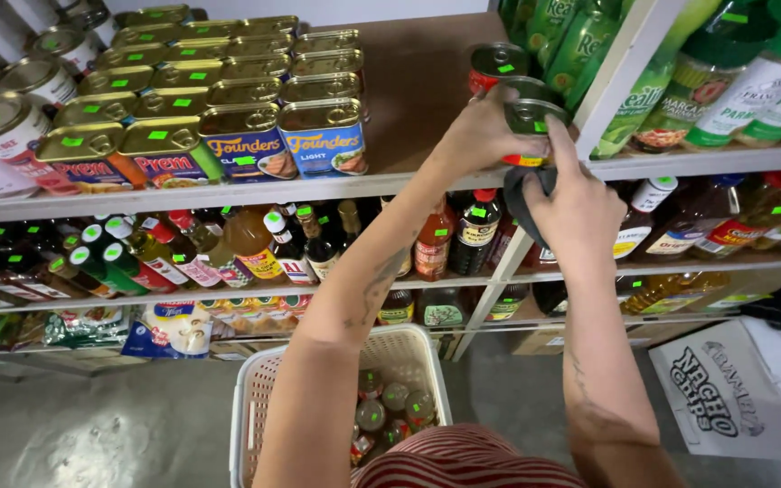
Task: The recorder wipes dust off individual canned food items with a rag and places them onto grocery store shelves.
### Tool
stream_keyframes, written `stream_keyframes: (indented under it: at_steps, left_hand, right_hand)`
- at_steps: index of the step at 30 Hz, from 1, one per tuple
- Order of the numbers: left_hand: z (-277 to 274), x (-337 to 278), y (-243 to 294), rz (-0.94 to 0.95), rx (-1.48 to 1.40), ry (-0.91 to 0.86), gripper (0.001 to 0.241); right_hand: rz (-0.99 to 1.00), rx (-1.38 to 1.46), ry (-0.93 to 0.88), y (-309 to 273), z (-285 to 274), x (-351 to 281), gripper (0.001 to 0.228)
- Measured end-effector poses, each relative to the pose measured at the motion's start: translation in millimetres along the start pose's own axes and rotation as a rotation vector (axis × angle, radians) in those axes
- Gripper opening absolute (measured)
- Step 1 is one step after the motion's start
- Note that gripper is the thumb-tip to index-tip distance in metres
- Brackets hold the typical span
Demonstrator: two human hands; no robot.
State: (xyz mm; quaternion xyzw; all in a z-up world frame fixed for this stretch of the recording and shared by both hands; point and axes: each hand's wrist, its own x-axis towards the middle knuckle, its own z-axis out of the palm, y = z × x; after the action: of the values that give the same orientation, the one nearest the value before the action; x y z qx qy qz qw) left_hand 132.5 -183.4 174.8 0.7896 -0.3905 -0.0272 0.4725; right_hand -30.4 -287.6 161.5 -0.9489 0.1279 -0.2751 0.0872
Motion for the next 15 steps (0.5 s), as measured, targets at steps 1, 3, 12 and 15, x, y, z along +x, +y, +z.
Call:
stream_keyframes:
  at_steps: [1,3,12,15]
  left_hand:
    - [0.3,1.3,-3.6,0.020,-0.001,0.010,0.082]
    - [5.9,9.6,-18.1,0.037,-0.002,0.022,0.079]
    - [51.7,57.0,-90.4,0.027,0.417,0.107,0.105]
    - [14.4,32.3,-57.9,0.061,0.311,-0.087,0.111]
  right_hand:
    - [-0.034,-0.041,0.030,-0.6,0.6,3.1,0.071]
    - [-0.072,-0.080,0.058,-2.5,0.8,8.0,0.073]
    - [-0.110,-0.086,0.109,19.3,14.9,-7.5,0.044]
    - [-0.170,-0.079,0.251,39.4,10.2,-19.9,0.019]
